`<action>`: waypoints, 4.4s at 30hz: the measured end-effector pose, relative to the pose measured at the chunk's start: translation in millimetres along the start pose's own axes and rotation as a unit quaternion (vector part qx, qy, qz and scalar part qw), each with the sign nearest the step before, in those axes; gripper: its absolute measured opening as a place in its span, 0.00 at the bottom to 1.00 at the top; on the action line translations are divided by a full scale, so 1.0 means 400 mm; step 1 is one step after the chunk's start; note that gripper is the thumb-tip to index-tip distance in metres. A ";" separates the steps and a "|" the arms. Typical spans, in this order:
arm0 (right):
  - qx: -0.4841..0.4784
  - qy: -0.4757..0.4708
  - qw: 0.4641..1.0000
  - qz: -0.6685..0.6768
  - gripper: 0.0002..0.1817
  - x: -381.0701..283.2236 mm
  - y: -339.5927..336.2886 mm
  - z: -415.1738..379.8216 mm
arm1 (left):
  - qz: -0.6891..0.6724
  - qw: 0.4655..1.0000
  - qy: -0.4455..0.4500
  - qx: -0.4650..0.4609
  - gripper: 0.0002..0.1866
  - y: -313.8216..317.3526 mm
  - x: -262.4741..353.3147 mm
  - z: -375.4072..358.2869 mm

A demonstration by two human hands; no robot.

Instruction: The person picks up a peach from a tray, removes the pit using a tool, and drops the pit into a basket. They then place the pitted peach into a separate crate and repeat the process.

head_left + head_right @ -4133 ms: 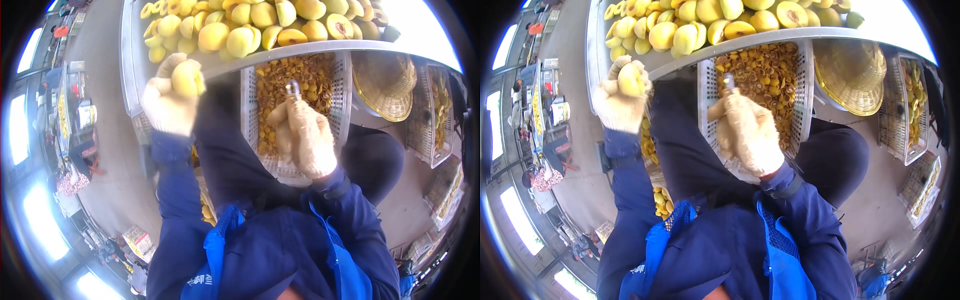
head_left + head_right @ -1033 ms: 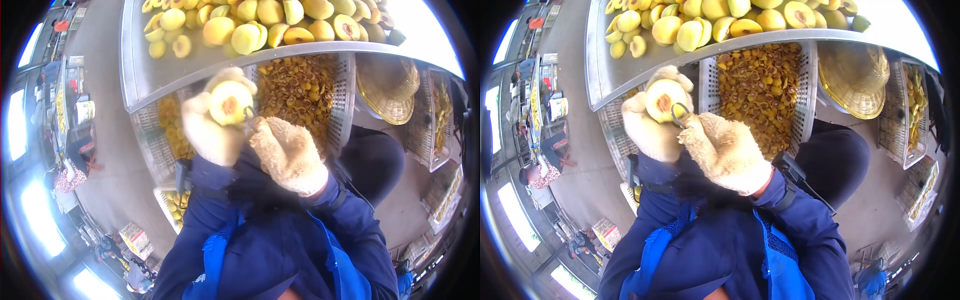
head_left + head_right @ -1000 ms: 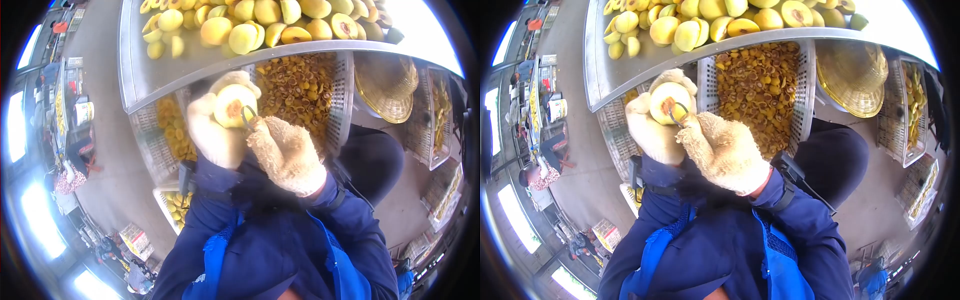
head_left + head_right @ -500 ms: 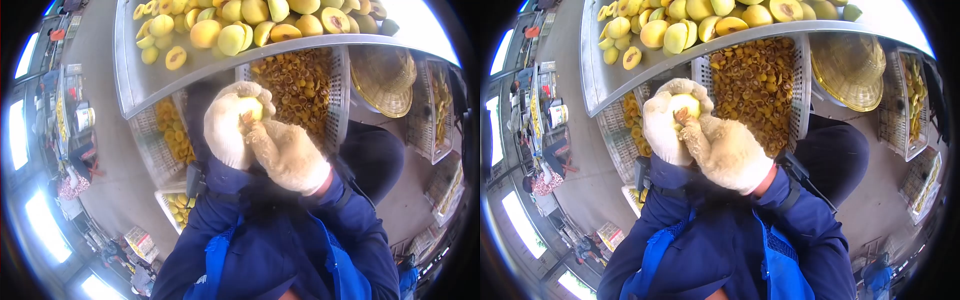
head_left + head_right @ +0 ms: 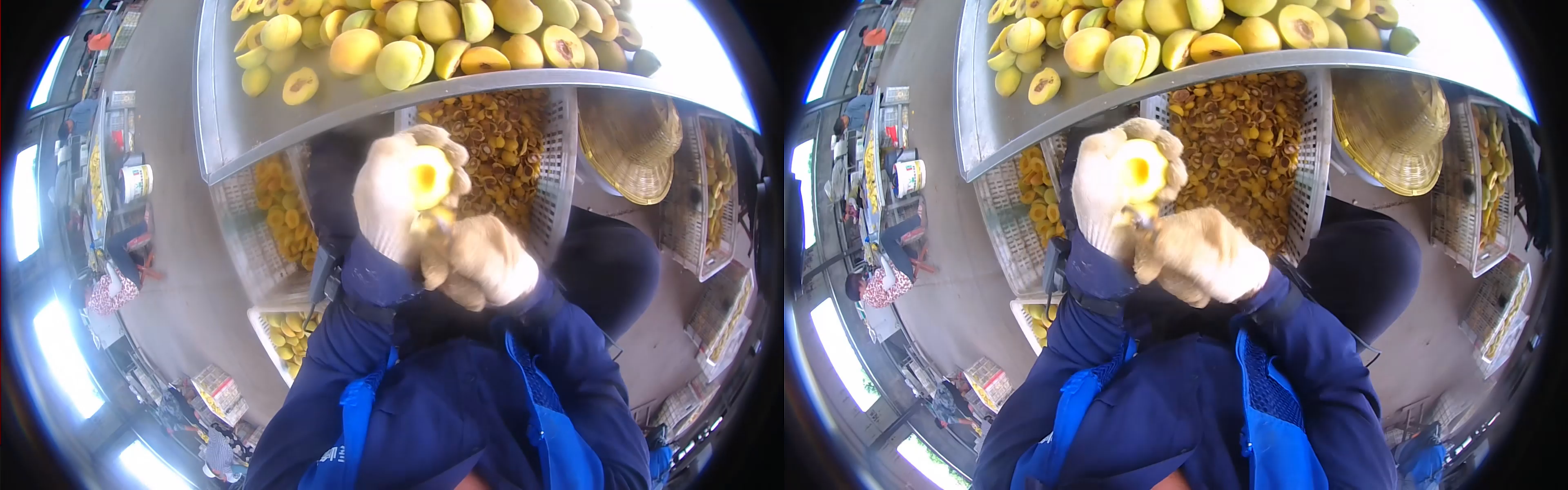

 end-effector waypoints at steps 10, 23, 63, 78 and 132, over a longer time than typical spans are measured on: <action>0.327 -0.063 0.868 0.368 0.25 0.091 -0.030 0.024 | 0.466 0.837 0.236 0.166 0.18 -0.260 0.198 -0.049; 0.300 -0.086 0.950 0.025 0.25 0.016 0.012 0.037 | 0.301 0.927 0.214 0.073 0.24 -0.316 0.325 0.265; 0.252 -0.170 0.845 -0.441 0.18 -0.006 0.047 0.024 | 0.057 0.985 0.161 0.025 0.28 -0.032 -0.026 -0.022; 0.258 -0.206 0.797 -0.505 0.19 0.006 0.043 0.024 | 0.079 0.963 0.254 0.041 0.11 -0.018 -0.044 -0.034; 0.258 -0.103 0.959 -0.054 0.23 -0.005 0.040 0.041 | 0.456 0.833 0.310 0.037 0.23 -0.283 0.277 0.199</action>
Point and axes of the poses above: each hand's wrist, its own z-axis towards the middle knuckle, its own y-axis out of the palm, x = y × z, the point moved 3 cm from there along z, towards the middle knuckle, and after that the axes turned 1 degree about z, right-handed, at the moved point
